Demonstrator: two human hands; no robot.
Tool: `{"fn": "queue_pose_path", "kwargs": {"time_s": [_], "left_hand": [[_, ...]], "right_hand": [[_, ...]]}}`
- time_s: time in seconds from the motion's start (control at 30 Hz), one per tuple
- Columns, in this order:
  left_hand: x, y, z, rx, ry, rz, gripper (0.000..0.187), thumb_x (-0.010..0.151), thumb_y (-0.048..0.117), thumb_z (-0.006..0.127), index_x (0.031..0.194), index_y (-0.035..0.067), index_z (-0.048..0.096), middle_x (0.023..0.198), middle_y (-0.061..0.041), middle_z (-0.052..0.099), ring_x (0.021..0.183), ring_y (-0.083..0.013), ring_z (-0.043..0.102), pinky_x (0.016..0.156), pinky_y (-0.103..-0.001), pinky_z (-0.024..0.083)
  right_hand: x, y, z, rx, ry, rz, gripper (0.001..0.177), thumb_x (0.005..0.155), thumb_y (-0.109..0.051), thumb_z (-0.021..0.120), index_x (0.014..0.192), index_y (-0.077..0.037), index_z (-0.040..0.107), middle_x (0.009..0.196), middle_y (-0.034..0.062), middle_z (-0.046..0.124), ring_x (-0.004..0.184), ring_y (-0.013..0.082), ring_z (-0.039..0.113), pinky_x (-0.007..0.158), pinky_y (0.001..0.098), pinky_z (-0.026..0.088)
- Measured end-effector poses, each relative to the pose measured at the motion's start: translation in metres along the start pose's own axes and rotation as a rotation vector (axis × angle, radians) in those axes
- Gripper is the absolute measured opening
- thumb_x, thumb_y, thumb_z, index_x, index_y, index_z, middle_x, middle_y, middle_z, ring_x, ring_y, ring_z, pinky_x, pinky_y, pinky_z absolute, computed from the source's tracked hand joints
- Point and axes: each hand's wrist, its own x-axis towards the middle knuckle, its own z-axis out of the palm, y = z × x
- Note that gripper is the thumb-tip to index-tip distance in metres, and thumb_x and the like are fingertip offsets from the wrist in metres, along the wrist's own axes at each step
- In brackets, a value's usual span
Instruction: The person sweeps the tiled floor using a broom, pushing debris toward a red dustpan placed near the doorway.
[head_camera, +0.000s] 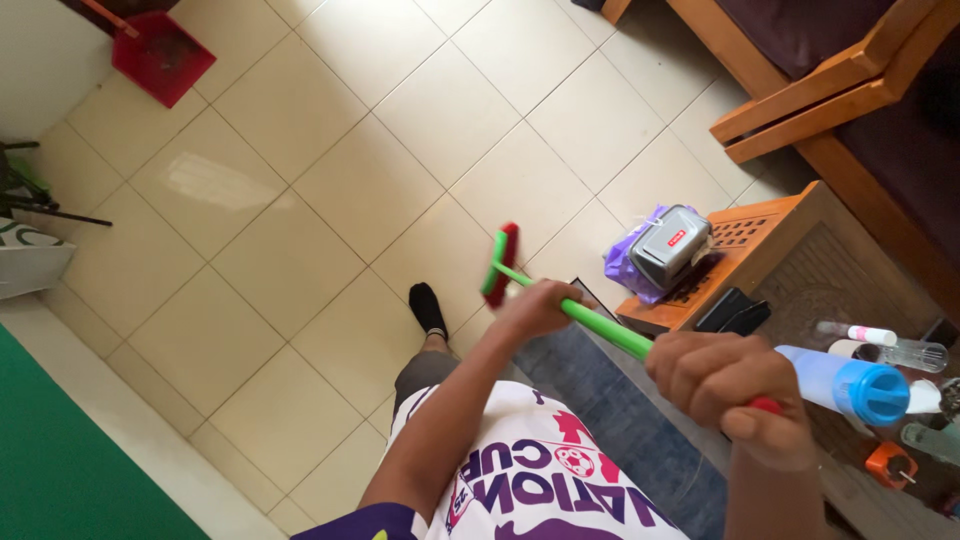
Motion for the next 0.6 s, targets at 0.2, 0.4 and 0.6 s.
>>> {"fn": "queue_pose_path", "kwargs": {"time_s": [0.2,0.4,0.6], "left_hand": [[0.008,-0.036,-0.086,0.218,0.139,-0.065,0.04,0.089,0.037,0.077,0.071,0.003,0.066,0.073,-0.018,0.066,0.074,-0.0372,0.065,0.065,-0.048,0.049],[0.009,-0.083,-0.154,0.231,0.209,-0.081,0.036,0.091,0.031,0.074,0.072,0.002,0.066,0.075,-0.019,0.065,0.077,-0.0376,0.063,0.069,-0.048,0.05],[0.011,-0.111,-0.2,0.344,0.283,-0.159,0.04,0.094,0.028,0.072,0.066,0.001,0.06,0.073,-0.017,0.065,0.079,-0.0357,0.063,0.072,-0.049,0.049]], "right_hand": [[0.032,0.05,0.002,0.097,0.052,-0.014,0.05,0.099,-0.039,0.056,0.061,-0.006,0.049,0.065,0.0086,0.051,0.072,0.0255,0.048,0.083,0.0437,0.04],[0.074,0.103,0.024,0.182,0.163,0.009,0.039,0.095,-0.032,0.05,0.067,-0.007,0.042,0.071,0.0078,0.046,0.082,0.0258,0.045,0.091,0.0446,0.039],[0.114,0.136,0.045,0.198,0.221,0.027,0.036,0.093,-0.031,0.046,0.069,-0.005,0.042,0.076,0.0097,0.049,0.085,0.0272,0.046,0.094,0.045,0.041]]}}
